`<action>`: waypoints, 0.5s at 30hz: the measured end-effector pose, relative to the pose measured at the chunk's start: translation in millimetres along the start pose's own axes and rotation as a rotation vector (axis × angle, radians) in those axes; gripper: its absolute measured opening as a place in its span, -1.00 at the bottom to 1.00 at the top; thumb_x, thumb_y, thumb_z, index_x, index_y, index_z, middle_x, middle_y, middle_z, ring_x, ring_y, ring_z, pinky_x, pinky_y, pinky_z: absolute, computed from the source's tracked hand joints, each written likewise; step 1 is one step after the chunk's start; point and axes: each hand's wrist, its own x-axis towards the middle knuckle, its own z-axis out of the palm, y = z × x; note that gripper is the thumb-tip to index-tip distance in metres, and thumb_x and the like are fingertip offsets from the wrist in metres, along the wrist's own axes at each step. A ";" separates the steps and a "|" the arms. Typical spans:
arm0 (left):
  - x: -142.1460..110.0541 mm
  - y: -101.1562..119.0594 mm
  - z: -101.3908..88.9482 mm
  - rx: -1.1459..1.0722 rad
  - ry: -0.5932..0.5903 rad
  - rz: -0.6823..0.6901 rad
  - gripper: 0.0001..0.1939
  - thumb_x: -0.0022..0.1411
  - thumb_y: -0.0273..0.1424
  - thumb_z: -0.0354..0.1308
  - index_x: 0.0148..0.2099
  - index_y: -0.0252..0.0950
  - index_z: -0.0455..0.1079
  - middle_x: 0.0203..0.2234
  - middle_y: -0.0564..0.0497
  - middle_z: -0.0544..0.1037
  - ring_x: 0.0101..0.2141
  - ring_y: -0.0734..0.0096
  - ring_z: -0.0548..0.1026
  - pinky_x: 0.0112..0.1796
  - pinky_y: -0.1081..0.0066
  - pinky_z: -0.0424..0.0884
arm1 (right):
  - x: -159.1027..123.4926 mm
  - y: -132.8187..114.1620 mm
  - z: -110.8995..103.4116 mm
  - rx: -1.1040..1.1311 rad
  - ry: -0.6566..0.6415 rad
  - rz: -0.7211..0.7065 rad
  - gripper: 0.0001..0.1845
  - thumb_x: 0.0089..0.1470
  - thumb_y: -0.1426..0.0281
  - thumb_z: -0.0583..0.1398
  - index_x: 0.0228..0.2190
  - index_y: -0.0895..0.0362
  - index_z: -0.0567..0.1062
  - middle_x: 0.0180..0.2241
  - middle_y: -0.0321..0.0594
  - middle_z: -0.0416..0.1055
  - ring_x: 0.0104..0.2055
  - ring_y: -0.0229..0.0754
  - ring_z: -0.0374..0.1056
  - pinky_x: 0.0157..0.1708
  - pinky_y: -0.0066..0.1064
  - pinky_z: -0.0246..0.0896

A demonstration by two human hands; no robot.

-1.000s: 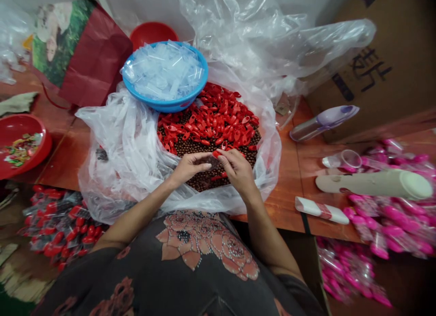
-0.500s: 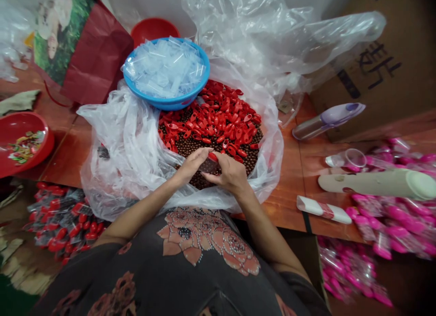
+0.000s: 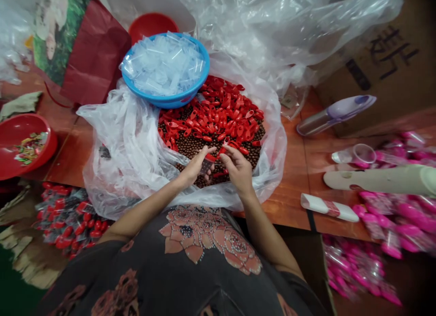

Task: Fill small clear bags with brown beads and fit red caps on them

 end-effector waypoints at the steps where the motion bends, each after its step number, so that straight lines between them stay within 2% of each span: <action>1: 1.2 -1.2 1.3 -0.004 0.010 0.001 -0.34 0.32 0.12 -0.18 0.12 -0.24 0.40 -0.55 0.01 0.42 -0.58 0.47 0.37 -0.60 0.49 0.29 | -0.8 -1.7 0.9 -0.092 -0.046 -0.088 -0.61 0.23 0.16 0.12 0.04 0.00 0.40 -0.08 -0.16 0.51 -0.06 -0.10 0.44 -0.05 -0.14 0.38; 4: 4.9 -5.1 4.2 -0.009 0.047 0.035 -0.26 0.29 0.20 -0.26 -0.08 -0.28 0.49 -0.57 -0.02 0.44 -0.57 0.47 0.38 -0.56 0.48 0.31 | -4.3 -6.2 4.4 -0.384 -0.198 -0.304 -0.35 0.14 0.10 0.20 0.18 0.11 0.27 0.14 0.01 0.35 0.16 0.07 0.28 0.15 0.03 0.20; 7: 6.4 -6.9 6.2 0.042 0.068 0.036 -0.30 0.29 0.18 -0.19 -0.19 -0.31 0.50 -0.58 -0.04 0.45 -0.57 0.46 0.39 -0.53 0.46 0.33 | -7.4 -6.4 8.8 -0.568 -0.214 -0.361 -0.12 0.07 0.08 0.25 0.26 0.25 0.10 0.17 0.16 0.27 0.18 0.19 0.22 0.13 0.08 0.18; 9: 5.9 -6.7 7.5 0.095 0.102 0.070 -0.39 0.31 0.10 -0.10 -0.18 -0.33 0.50 -0.55 -0.04 0.48 -0.52 0.41 0.42 -0.48 0.42 0.38 | -8.3 -5.3 11.7 -0.609 -0.204 -0.377 -0.12 0.07 0.12 0.24 0.26 0.27 0.05 0.15 0.18 0.27 0.16 0.20 0.22 0.12 0.08 0.18; 11: 5.0 -6.2 8.0 0.144 0.159 0.143 -0.49 0.33 -0.01 -0.05 -0.15 -0.33 0.50 -0.46 -0.06 0.54 -0.39 0.32 0.49 -0.37 0.37 0.44 | -8.3 -5.1 14.1 -0.605 -0.201 -0.394 -0.14 0.07 0.19 0.24 0.25 0.26 0.03 0.12 0.18 0.28 0.14 0.18 0.23 0.11 0.06 0.18; 15: 3.2 -6.5 4.7 0.215 0.204 0.258 -0.58 0.35 -0.17 -0.09 -0.04 -0.29 0.50 -0.14 -0.08 0.58 -0.04 0.20 0.47 -0.09 0.28 0.45 | -7.0 -8.9 16.5 -0.580 -0.218 -0.400 -0.18 0.04 0.25 0.21 0.23 0.23 0.03 0.06 0.14 0.29 0.09 0.15 0.24 0.06 0.04 0.21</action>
